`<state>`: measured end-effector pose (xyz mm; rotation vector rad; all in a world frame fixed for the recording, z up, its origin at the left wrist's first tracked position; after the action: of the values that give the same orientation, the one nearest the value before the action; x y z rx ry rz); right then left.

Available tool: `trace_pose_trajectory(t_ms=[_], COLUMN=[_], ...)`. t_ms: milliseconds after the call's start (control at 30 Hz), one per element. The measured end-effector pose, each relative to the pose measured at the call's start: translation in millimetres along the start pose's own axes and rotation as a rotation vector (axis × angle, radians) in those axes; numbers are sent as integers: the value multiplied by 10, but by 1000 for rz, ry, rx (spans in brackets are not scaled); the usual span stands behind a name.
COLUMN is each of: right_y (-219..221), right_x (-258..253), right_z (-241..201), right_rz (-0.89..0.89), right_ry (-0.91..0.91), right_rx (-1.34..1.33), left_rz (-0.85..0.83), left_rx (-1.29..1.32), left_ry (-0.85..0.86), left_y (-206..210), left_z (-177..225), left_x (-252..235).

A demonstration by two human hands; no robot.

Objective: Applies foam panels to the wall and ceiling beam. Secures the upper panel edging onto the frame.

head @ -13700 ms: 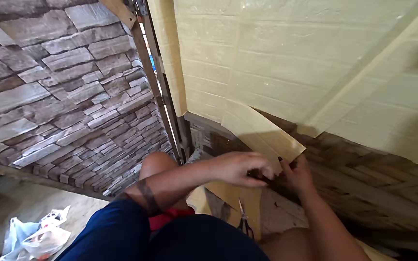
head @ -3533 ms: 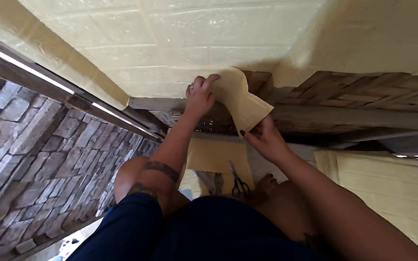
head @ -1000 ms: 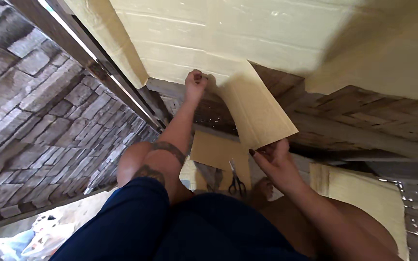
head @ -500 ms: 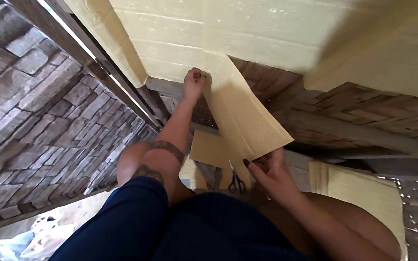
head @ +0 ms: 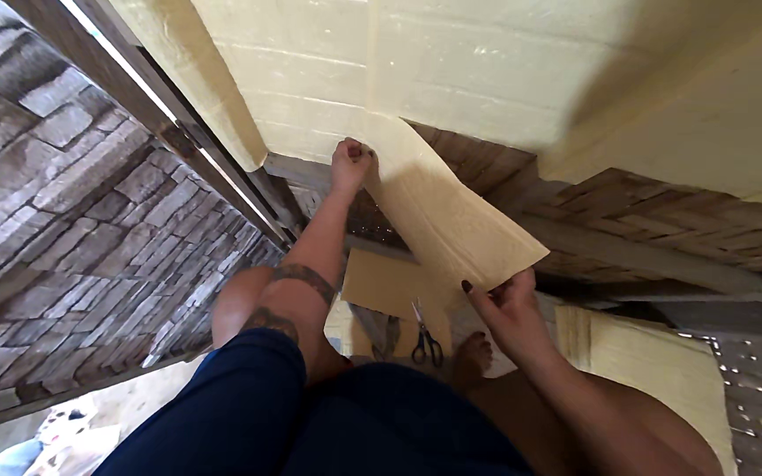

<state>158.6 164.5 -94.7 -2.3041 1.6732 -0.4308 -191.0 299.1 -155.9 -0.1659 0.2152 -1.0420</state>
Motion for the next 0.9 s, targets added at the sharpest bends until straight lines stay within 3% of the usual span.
trace_pose_trajectory(t_ms=[200,333,667,900], right_y=[-240,-298,-392,-437], right_x=[-201,-312,-436,-445], right_z=[160,247,356,322], right_rz=[131,177,228,234], right_ry=[71,66,110,110], right_rx=[308,354,376,432], left_rz=[-15,16,-7,-141], left_rx=[-18,-67,-416,-350], left_ry=[-6,23,-205,-56], left_y=[-20,-48,-254,-95], left_z=[-1,-66,-223,-129], left_x=[3,-42,11,37])
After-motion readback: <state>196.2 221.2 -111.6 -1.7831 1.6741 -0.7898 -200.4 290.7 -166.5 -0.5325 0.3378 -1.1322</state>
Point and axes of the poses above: each hand's wrist, its own x-axis away from the middle knuckle, its own y-axis out of the palm, z = x × y, the point moved 9 cm from there along -x, towards the middle knuckle, and after that the axes turned 3 degrees about y, right-handed, at the moved point
